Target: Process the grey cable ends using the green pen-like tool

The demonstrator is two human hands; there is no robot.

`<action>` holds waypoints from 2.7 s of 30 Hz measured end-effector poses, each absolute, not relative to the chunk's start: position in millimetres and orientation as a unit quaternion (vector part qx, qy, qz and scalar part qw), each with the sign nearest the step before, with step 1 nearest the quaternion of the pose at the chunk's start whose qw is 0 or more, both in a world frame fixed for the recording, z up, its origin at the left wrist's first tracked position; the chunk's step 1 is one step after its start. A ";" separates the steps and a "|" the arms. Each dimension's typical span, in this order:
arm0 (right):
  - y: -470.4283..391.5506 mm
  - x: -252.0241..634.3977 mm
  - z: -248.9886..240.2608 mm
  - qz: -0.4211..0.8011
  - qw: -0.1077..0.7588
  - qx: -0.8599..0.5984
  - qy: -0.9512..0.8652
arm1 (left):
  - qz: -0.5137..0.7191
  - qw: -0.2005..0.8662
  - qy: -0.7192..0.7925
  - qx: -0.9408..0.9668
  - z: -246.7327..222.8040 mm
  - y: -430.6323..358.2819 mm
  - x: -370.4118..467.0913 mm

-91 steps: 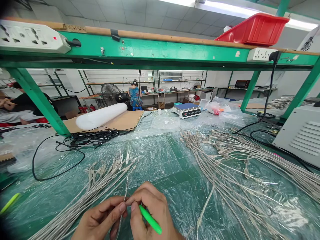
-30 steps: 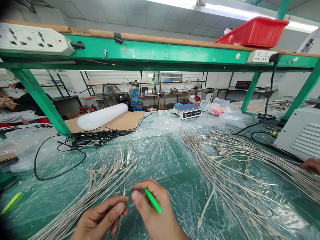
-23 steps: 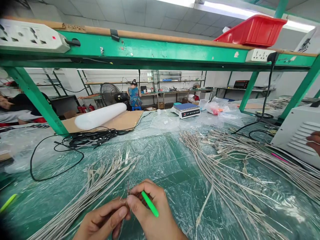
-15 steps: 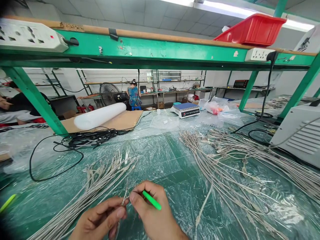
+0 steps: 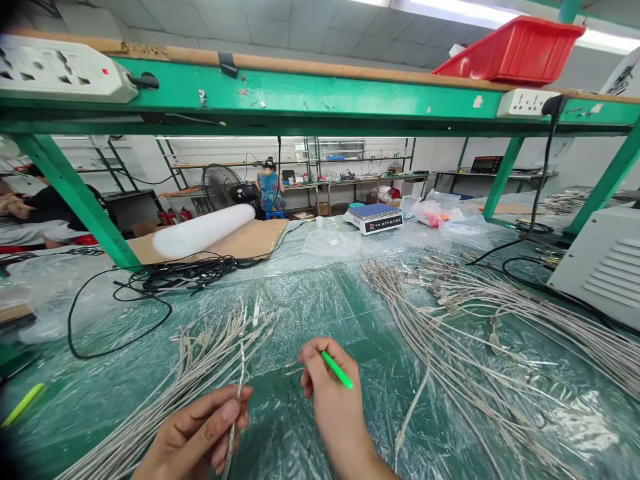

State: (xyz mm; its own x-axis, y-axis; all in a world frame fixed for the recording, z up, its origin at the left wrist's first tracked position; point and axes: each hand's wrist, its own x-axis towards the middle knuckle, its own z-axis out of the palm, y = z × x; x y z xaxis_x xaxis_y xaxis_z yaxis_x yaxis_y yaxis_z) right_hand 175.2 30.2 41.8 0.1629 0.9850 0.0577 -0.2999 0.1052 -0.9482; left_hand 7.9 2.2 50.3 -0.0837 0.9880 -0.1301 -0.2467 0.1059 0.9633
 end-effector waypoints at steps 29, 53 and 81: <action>11.5 165.1 45.5 0.499 0.585 -0.290 -0.570 | 0.520 0.528 0.479 0.469 36.2 7.2 -5.7; 13.2 171.6 46.9 0.580 0.515 -0.191 -0.602 | 0.490 0.527 0.489 0.493 38.8 9.6 -3.0; 24.2 169.4 35.0 0.648 0.556 -0.196 -0.482 | 0.512 0.453 0.544 0.487 38.1 8.6 6.1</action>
State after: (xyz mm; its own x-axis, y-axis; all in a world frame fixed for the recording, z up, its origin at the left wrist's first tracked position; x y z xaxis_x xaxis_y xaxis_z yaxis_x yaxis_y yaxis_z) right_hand 169.4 24.2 35.0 -0.3042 0.9096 0.2829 -0.5327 0.0837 -0.8421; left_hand 6.1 8.6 38.1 -0.1151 0.9933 0.0071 0.0667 0.0006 0.9978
